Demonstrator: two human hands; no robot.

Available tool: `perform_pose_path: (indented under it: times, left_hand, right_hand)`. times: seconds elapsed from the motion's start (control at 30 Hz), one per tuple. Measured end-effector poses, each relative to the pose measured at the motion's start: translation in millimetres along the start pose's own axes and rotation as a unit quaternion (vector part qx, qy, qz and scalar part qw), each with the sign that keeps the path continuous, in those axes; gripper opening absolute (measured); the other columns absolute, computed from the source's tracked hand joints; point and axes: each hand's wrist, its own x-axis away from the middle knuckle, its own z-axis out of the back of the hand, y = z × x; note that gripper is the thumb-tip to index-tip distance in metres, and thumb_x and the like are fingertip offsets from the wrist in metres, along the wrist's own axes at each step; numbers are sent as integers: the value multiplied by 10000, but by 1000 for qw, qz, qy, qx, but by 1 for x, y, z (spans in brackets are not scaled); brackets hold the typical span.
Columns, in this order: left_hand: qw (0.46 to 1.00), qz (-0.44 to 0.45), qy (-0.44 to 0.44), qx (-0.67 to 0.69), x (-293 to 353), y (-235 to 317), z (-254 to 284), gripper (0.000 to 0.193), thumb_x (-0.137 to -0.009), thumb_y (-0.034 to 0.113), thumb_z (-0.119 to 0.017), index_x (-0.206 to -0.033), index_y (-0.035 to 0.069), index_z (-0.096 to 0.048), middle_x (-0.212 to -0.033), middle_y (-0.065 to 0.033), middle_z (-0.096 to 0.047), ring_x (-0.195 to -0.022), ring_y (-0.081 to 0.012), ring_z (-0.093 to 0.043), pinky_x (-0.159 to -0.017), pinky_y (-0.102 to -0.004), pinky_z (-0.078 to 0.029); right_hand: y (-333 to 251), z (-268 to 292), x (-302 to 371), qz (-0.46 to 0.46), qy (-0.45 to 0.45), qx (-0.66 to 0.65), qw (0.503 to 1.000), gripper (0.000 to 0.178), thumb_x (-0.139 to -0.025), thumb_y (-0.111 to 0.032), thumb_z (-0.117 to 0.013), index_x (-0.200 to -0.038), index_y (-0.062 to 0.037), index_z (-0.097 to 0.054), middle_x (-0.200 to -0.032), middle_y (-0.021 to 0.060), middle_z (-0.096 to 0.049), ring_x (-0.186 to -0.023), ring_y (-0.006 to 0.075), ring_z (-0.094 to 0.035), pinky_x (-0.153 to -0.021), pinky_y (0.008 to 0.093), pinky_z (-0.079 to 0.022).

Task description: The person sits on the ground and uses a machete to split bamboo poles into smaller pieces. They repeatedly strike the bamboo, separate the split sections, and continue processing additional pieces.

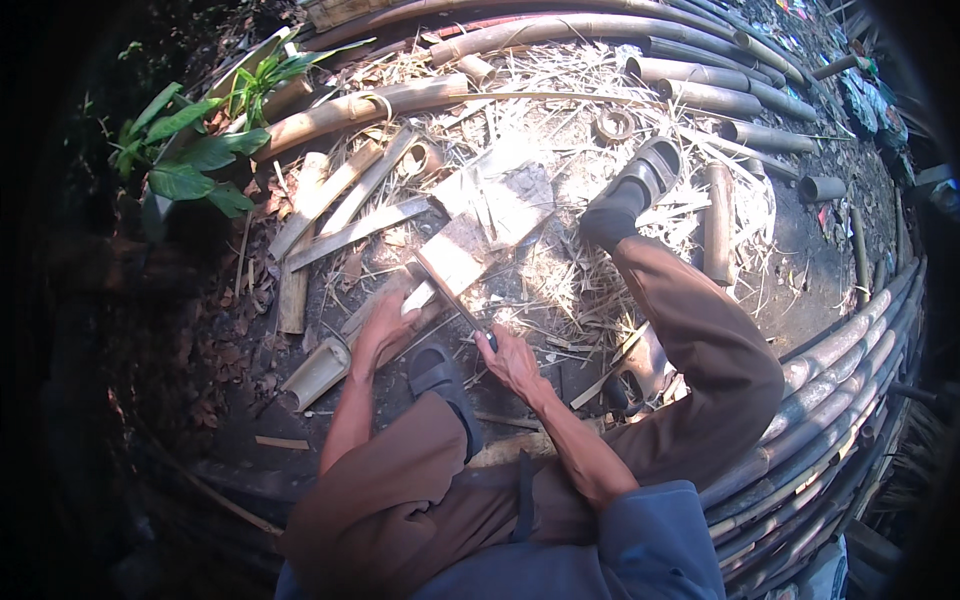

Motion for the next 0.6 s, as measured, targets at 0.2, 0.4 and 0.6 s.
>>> perform_pose_path:
  times: [0.2, 0.4, 0.6]
  left_hand:
    - [757, 169, -39, 630, 66, 11, 38, 281, -959, 209, -619, -1092, -36, -586, -858, -40, -603, -711, -87, -568, -598, -211, -452]
    - [794, 140, 275, 524, 49, 41, -15, 248, -1002, 189, -495, -920, -36, -563, -963, -116, -652, -694, -135, -609, -533, -252, -463]
    - [835, 104, 335, 424, 31, 82, 4, 383, -997, 184, -395, -1004, -181, -511, -1071, -323, -606, -1029, -395, -660, -943, -422, -552]
  right_hand:
    - [-1, -7, 4, 14, 9, -25, 1000, 438, -986, -417, -491, -993, 21, -514, -727, 348, -594, -769, 543, -602, -668, 586, -467]
    - [-28, 5, 7, 21, -26, -52, 998, 428, -990, -408, -494, -953, 18, -517, -636, 313, -562, -681, 518, -598, -595, 553, -454]
    - [-21, 3, 1, 37, -2, -108, 993, 444, -980, -407, -510, -916, 30, -552, -624, 302, -565, -656, 501, -598, -605, 537, -466]
